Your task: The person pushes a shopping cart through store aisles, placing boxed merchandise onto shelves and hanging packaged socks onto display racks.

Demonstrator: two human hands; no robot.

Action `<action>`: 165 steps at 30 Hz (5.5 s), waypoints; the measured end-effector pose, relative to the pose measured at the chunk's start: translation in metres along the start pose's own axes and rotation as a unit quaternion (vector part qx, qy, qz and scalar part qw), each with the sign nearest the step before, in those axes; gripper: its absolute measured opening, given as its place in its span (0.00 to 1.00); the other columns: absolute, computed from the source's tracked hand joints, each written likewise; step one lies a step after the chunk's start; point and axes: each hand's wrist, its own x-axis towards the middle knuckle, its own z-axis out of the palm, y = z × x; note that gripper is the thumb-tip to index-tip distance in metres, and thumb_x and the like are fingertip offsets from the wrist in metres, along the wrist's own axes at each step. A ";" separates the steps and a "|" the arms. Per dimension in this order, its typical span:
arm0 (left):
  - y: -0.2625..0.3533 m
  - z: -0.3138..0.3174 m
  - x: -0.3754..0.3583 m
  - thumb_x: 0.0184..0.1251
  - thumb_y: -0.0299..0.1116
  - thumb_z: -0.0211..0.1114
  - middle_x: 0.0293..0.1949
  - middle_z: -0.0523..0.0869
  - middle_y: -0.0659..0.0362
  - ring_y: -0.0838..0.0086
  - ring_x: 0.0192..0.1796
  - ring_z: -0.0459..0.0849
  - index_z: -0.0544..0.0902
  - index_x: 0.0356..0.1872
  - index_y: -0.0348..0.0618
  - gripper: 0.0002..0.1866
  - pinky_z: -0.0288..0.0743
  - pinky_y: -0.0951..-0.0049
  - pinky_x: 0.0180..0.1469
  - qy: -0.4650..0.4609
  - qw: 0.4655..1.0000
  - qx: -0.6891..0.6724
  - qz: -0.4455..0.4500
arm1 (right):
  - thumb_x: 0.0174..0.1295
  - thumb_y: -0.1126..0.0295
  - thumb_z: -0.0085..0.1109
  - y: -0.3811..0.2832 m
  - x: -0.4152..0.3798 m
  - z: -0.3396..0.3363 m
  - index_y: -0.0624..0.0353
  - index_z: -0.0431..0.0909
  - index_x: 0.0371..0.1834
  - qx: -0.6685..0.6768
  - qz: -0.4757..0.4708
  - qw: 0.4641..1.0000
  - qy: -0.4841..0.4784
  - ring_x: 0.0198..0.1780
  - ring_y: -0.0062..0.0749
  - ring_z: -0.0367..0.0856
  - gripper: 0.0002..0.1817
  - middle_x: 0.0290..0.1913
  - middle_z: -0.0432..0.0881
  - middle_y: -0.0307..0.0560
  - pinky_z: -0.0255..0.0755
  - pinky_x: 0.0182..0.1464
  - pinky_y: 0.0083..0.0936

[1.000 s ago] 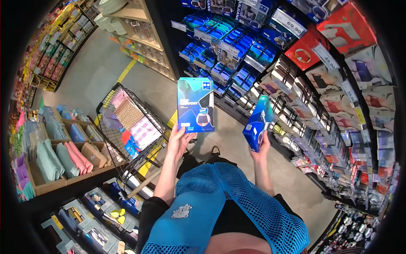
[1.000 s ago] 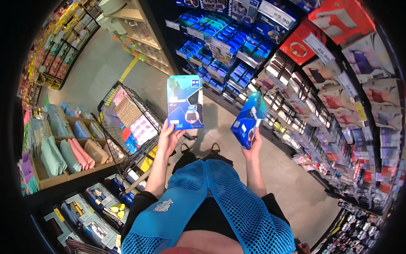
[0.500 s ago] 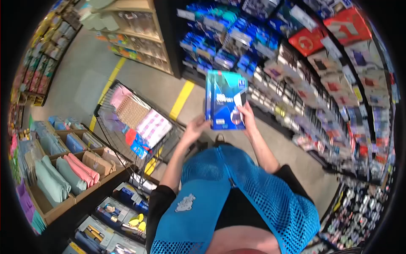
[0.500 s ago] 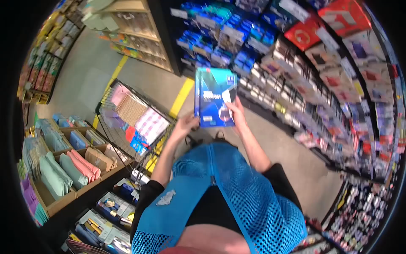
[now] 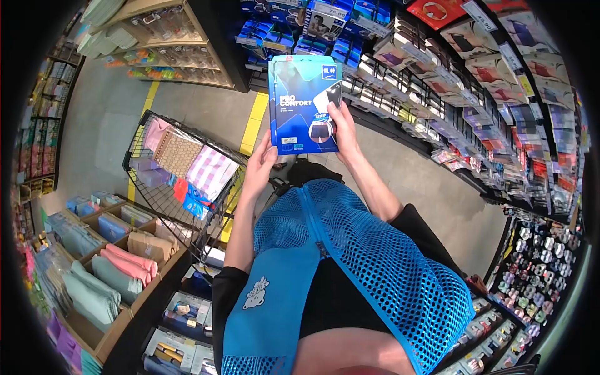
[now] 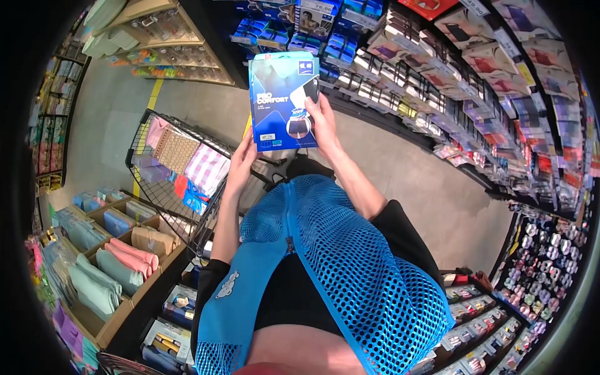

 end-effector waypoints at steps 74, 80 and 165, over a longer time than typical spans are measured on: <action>-0.025 -0.210 0.026 0.66 0.66 0.38 0.40 0.83 0.42 0.47 0.45 0.82 0.79 0.42 0.34 0.39 0.73 0.51 0.47 0.281 0.681 0.662 -0.136 | 0.62 0.56 0.51 0.036 -0.119 -0.054 0.58 0.73 0.49 0.335 -0.036 0.913 0.228 0.44 0.34 0.81 0.20 0.45 0.81 0.45 0.76 0.49 0.32; -0.041 -0.193 0.024 0.67 0.60 0.44 0.68 0.59 0.43 0.49 0.66 0.63 0.65 0.62 0.39 0.35 0.57 0.46 0.64 0.331 0.665 0.648 -0.169 | 0.61 0.58 0.53 0.024 -0.117 -0.115 0.55 0.73 0.44 0.342 -0.045 0.899 0.270 0.34 0.27 0.81 0.15 0.36 0.81 0.40 0.76 0.35 0.26; 0.047 -0.114 0.101 0.67 0.60 0.48 0.67 0.60 0.41 0.50 0.70 0.58 0.62 0.66 0.36 0.39 0.50 0.62 0.70 0.173 0.694 0.698 -0.041 | 0.62 0.66 0.57 -0.002 0.008 -0.054 0.62 0.65 0.55 0.092 0.127 0.987 0.042 0.36 0.33 0.82 0.21 0.42 0.79 0.48 0.83 0.33 0.32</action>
